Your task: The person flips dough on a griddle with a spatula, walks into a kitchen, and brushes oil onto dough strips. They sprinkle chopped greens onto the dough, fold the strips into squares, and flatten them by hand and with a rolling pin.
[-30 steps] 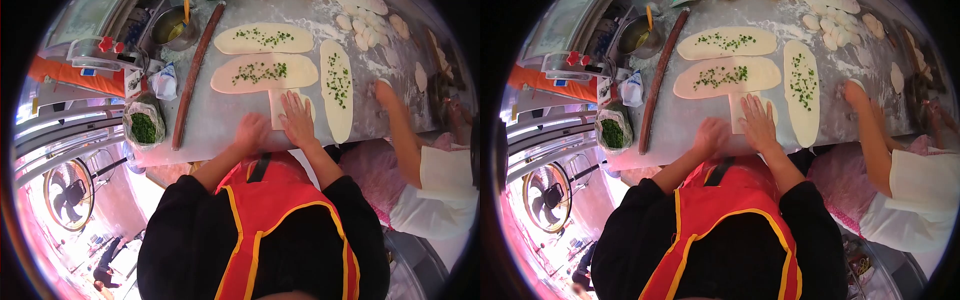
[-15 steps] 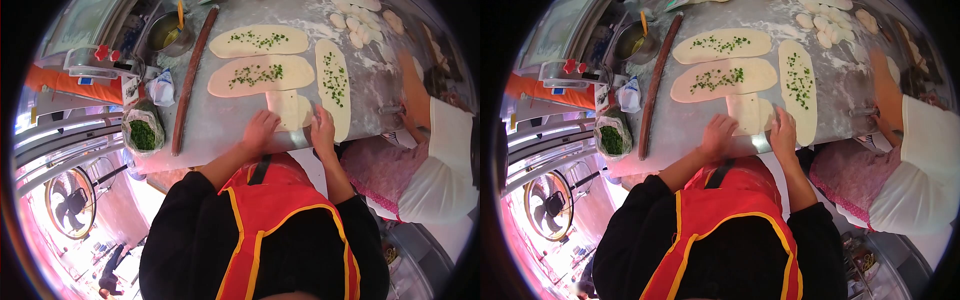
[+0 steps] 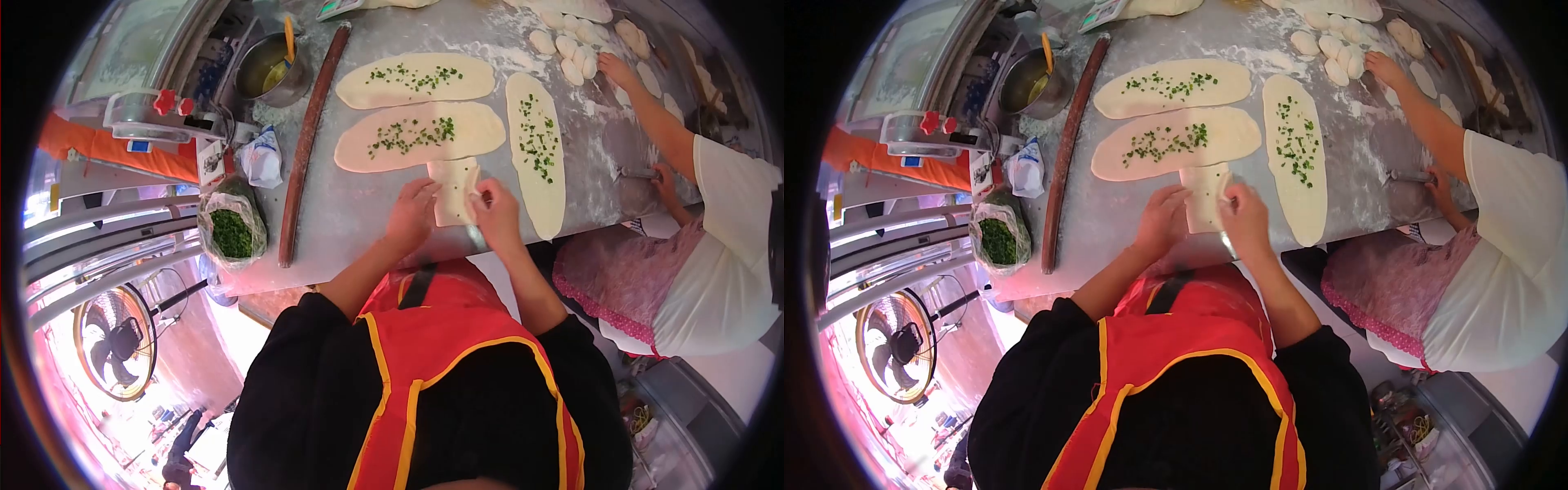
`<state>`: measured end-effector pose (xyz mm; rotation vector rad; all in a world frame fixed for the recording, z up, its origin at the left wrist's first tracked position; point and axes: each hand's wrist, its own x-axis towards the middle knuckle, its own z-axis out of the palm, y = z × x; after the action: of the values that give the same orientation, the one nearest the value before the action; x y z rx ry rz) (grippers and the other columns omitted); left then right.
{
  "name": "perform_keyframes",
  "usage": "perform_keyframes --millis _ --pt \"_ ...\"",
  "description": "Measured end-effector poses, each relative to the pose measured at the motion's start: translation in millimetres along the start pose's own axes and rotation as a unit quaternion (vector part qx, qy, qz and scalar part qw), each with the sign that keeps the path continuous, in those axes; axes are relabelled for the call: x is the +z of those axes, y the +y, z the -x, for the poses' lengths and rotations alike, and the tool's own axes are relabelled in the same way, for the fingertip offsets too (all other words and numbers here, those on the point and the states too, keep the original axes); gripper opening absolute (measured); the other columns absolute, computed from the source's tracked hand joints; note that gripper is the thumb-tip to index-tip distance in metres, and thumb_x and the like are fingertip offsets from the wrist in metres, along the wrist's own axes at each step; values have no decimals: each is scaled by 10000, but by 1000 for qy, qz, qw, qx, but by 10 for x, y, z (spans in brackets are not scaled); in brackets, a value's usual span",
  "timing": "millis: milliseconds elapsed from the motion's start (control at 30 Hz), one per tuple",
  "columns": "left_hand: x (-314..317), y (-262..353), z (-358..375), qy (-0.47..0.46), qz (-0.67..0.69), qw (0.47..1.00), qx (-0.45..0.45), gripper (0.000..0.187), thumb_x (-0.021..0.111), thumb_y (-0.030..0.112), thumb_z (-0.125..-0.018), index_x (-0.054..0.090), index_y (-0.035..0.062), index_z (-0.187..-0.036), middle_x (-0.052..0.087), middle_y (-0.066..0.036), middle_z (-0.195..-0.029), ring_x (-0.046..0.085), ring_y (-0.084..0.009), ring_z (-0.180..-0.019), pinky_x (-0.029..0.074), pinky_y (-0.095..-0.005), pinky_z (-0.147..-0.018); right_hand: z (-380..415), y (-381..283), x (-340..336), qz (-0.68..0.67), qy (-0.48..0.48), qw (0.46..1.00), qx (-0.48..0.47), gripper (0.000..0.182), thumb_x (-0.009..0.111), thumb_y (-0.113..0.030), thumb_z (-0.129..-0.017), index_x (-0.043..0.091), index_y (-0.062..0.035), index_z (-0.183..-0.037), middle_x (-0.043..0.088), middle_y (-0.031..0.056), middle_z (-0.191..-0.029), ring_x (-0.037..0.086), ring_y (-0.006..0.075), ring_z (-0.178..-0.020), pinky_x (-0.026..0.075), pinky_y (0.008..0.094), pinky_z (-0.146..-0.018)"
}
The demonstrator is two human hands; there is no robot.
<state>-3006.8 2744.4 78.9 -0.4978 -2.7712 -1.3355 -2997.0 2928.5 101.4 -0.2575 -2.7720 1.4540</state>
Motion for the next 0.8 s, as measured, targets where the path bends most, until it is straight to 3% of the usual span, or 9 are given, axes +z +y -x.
perform_keyframes --millis 133,267,367,467,567,667,767,800 --pt "-252 -325 -7 81 -45 996 20 262 590 64 -835 616 9 -1090 582 -173 -1135 544 -344 -1060 465 -424 -906 -12 -47 115 58 -15 994 -90 103 596 -112 -836 567 -18 -867 576 175 -843 573 354 -856 453 444 -769" --pt "-700 -763 -95 187 -148 971 -15 304 602 76 -840 578 -12 -1130 596 -199 -1082 563 -345 -1022 463 -424 -883 -32 -204 84 221 -11 960 -173 476 601 -219 -860 477 22 -1251 469 257 -1312 421 405 -1237 338 472 -1037" --pt "-875 -1056 -219 227 -223 943 -101 313 618 137 -861 580 -27 -1125 614 -197 -1040 581 -323 -1010 458 -397 -882 66 -39 213 273 -130 929 -213 719 576 -342 -878 290 58 -1402 275 266 -1473 240 411 -1378 185 523 -1126" --pt "-982 -1169 -413 153 -138 941 -268 356 665 220 -838 597 -41 -1071 653 -178 -946 630 -291 -902 483 -376 -812 74 27 271 272 -125 934 -197 761 537 -436 -889 281 52 -1414 242 264 -1488 196 396 -1403 142 550 -1128" --pt "-1057 -1138 -608 92 -63 914 -390 318 698 260 -791 621 2 -961 656 -152 -852 633 -309 -821 488 -413 -753 45 24 260 262 -132 937 -193 722 504 -407 -911 271 49 -1420 276 261 -1474 222 405 -1390 129 546 -1130" --pt "-1096 -1166 -678 40 -25 919 -392 305 721 272 -768 642 16 -914 655 -142 -764 647 -292 -742 501 -392 -703 -13 -102 95 103 -129 975 -150 615 502 -284 -919 314 40 -1406 360 250 -1432 292 394 -1363 178 522 -1125" --pt "-1005 -941 -782 66 8 954 -293 334 733 274 -784 637 -16 -919 651 -119 -801 631 -188 -730 495 -328 -670 -105 -232 49 80 -45 976 -199 540 504 -163 -897 370 28 -1384 440 239 -1375 370 376 -1318 241 489 -1108" --pt "-905 -828 -817 94 30 962 -253 338 731 272 -788 632 -24 -918 648 -131 -828 632 -195 -729 494 -328 -657 -144 -282 54 68 -51 976 -202 525 508 -145 -892 386 30 -1372 451 239 -1364 383 374 -1307 257 482 -1101"
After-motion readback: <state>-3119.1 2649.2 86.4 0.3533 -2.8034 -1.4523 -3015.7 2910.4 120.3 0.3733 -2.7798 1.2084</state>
